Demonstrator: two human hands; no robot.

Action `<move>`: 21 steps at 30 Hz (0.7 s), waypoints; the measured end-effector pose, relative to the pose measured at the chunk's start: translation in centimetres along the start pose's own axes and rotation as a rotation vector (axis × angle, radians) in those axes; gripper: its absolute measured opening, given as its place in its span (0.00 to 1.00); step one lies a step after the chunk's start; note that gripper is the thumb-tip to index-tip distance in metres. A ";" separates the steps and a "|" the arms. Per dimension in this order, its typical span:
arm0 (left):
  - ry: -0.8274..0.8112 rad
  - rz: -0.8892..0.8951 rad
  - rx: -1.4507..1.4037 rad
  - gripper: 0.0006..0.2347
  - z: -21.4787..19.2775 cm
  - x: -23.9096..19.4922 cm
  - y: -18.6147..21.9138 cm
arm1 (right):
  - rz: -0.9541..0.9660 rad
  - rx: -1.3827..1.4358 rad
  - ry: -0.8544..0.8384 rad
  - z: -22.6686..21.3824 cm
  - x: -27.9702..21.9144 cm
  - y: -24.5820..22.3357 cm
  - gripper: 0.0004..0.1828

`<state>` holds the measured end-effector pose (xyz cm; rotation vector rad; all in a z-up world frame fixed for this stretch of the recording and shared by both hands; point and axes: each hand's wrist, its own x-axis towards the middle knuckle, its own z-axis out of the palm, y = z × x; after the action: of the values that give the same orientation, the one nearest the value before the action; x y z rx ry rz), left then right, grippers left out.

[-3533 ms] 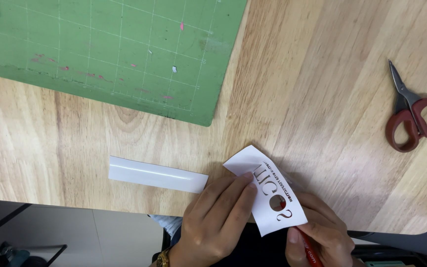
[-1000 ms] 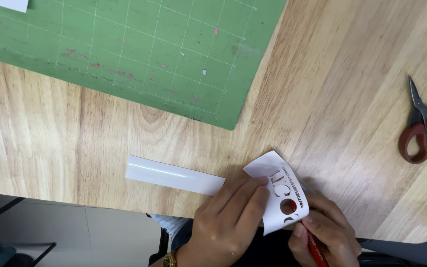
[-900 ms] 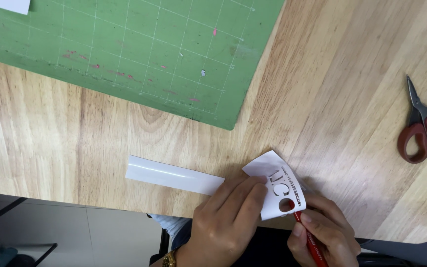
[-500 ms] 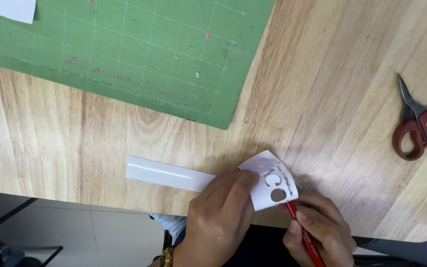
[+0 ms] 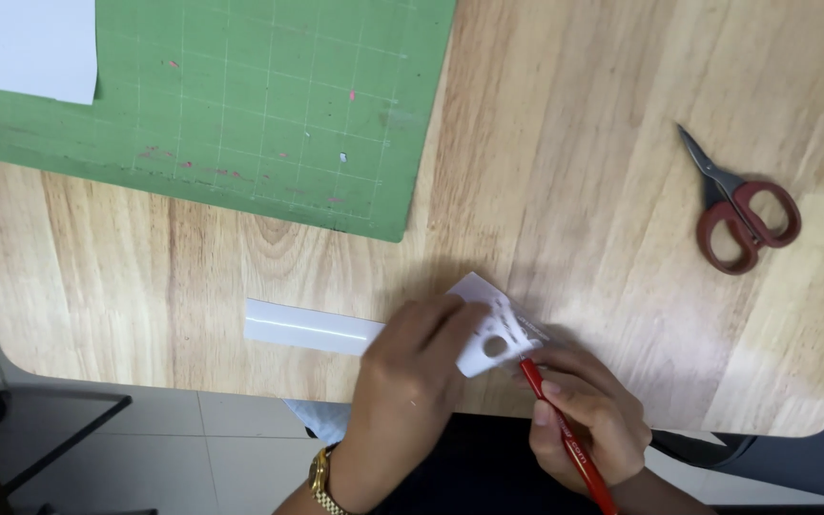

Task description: Using a weeding tool to remove excess vinyl from a cut-out logo on a transfer sheet.

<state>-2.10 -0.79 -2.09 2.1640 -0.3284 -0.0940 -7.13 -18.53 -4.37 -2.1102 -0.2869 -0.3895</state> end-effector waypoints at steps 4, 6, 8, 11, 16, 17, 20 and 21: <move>-0.020 -0.140 -0.066 0.12 -0.3 0.1 -0.1 | 0.063 0.037 0.020 -0.7 -2.2 1.2 0.09; -0.010 -0.151 -0.064 0.10 -0.4 0.3 -0.1 | 0.019 0.092 -0.018 -0.8 -2.2 1.5 0.07; -0.019 -0.181 -0.128 0.12 -1.1 0.9 0.0 | 0.009 0.076 -0.028 -0.7 -1.7 1.4 0.06; -0.033 -0.273 -0.238 0.16 -1.8 1.4 0.0 | 0.007 0.050 -0.039 -0.7 -1.6 1.3 0.06; -0.016 -0.348 -0.170 0.07 -2.2 2.4 -0.4 | 0.012 0.040 -0.031 -0.8 -1.6 1.4 0.05; -0.008 -0.352 -0.160 0.07 -2.2 2.5 -0.5 | 0.018 0.059 -0.038 -0.8 -1.5 1.3 0.06; 0.011 -0.376 -0.158 0.08 -2.2 2.7 -0.4 | 0.006 0.070 -0.007 -0.6 -2.5 2.0 0.08; 0.022 -0.396 -0.166 0.08 -2.2 2.7 -0.4 | -0.014 0.063 0.032 -0.5 -3.2 2.4 0.10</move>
<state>1.01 0.42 -1.04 2.0358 0.1209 -0.3095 -9.30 -20.42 -7.22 -2.0397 -0.2917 -0.4173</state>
